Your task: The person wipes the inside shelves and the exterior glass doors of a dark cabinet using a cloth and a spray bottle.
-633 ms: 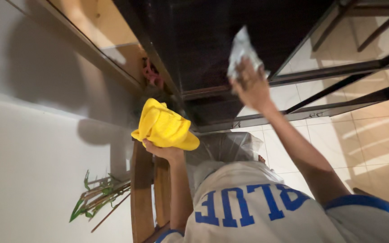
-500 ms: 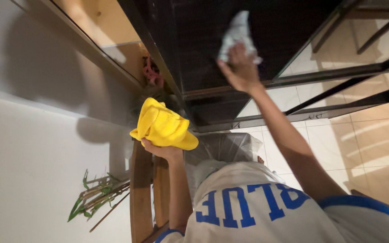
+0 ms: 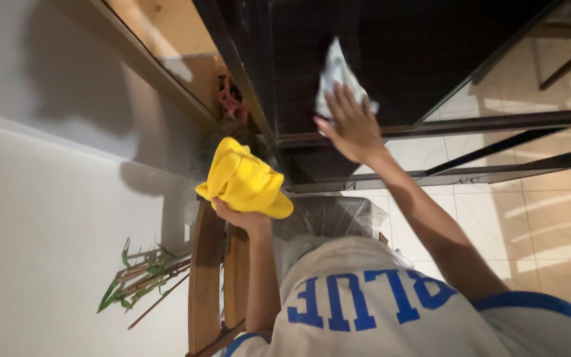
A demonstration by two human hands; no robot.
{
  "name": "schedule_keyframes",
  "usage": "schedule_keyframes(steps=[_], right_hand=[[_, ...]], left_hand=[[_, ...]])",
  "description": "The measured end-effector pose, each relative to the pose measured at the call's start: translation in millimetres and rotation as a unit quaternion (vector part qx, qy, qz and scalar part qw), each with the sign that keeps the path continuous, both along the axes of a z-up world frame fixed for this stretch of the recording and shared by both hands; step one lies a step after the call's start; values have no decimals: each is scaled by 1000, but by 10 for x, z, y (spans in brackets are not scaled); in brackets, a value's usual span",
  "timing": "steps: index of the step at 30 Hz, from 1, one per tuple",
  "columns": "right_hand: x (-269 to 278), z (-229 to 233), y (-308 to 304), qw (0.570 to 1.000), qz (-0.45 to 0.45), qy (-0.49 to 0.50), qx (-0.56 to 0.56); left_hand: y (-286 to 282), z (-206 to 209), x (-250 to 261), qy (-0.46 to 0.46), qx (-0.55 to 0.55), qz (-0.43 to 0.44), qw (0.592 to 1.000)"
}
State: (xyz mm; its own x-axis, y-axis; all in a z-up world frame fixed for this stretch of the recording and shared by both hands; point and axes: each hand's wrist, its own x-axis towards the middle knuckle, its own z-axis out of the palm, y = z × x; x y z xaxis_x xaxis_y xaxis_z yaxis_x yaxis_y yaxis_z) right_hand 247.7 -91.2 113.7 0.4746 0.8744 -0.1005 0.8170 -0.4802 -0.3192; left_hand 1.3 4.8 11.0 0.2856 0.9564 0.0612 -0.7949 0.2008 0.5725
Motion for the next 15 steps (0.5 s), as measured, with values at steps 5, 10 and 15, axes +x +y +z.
schedule_keyframes(steps=[5, 10, 15], right_hand=[[-448, -221, 525, 985, 156, -31, 59], [-512, -288, 43, 985, 174, -21, 3], [-261, -251, 420, 987, 159, -36, 7]], left_hand=[[6, -35, 98, 22, -1, 33, 999], [55, -4, 85, 5, -18, -5, 1000], [94, -39, 162, 35, -39, 11, 999]])
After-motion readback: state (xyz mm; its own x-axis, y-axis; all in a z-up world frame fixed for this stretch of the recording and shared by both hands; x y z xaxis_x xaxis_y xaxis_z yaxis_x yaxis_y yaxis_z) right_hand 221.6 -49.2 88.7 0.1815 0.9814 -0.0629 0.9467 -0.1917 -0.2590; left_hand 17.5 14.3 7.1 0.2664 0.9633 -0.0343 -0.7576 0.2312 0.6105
